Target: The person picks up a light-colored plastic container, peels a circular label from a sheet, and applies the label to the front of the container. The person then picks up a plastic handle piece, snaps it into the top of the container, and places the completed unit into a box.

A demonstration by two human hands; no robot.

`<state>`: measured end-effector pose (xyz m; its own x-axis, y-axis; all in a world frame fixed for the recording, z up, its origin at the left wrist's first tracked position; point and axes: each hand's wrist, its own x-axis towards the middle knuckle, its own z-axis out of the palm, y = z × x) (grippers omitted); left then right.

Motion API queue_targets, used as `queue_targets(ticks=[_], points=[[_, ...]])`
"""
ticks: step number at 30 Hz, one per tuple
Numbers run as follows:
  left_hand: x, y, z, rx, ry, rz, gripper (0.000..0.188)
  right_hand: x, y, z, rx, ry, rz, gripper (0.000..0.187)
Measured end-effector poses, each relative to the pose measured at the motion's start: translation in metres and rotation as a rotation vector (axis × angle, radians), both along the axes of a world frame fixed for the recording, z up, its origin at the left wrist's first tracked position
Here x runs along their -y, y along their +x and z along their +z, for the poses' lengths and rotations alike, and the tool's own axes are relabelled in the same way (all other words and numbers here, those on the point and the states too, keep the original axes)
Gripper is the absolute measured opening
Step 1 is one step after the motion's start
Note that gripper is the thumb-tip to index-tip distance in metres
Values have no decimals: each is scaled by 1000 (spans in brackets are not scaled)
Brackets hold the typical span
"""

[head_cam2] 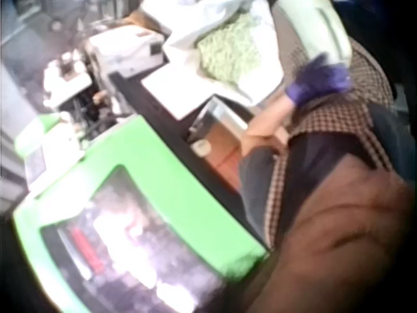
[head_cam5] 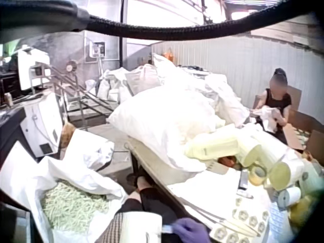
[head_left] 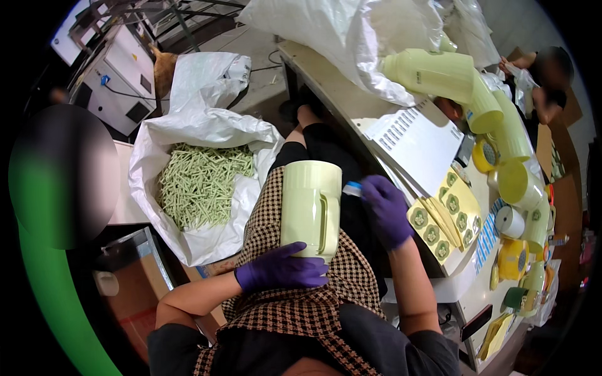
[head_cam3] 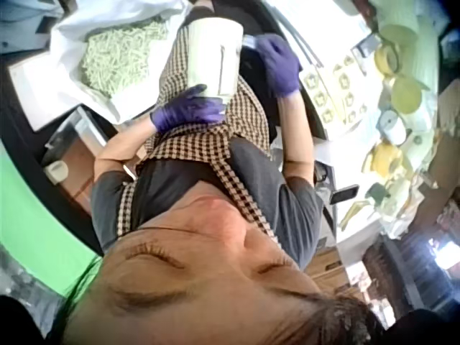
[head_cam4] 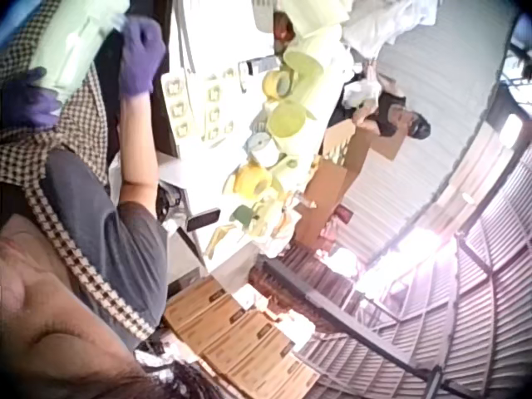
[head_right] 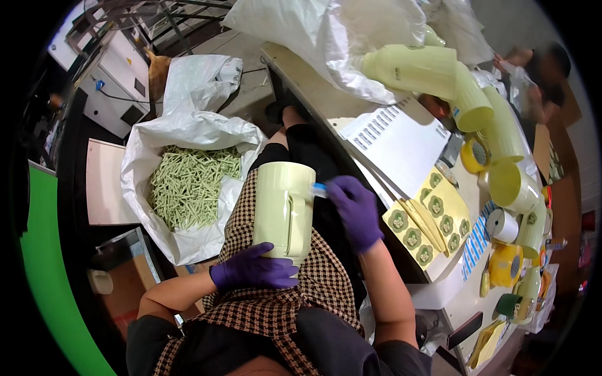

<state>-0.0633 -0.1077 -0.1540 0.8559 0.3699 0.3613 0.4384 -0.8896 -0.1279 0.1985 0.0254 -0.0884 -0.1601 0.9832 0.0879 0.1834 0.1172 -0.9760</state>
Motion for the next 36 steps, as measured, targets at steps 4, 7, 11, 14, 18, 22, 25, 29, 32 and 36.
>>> queue_targets(ticks=[4,7,11,14,18,22,25,29,32,36], points=[[-1,-2,10,-50,52,36,34,-44,-50,-26,-294,-474,136,19],[2,-4,3,51,-33,39,32,-50,-56,-26,-276,-501,151,18],[2,-5,-4,50,50,10,25,-54,-57,-24,-202,-538,164,18],[2,-5,6,11,48,11,26,-52,-59,-30,-135,-484,165,21],[1,-5,0,15,50,-1,29,-57,-60,-70,197,-212,66,31],[-19,-17,25,121,-154,-70,37,-60,-47,-83,-100,-315,-127,51],[-34,-57,91,256,-432,150,61,-9,-28,-64,93,373,-145,39],[-72,-72,177,1146,-886,507,64,64,27,20,256,409,-145,35],[-109,-80,150,1209,-1296,357,64,83,92,30,555,631,-414,37],[-167,-55,-32,1004,-1346,569,36,59,165,-2,1102,467,-698,63]])
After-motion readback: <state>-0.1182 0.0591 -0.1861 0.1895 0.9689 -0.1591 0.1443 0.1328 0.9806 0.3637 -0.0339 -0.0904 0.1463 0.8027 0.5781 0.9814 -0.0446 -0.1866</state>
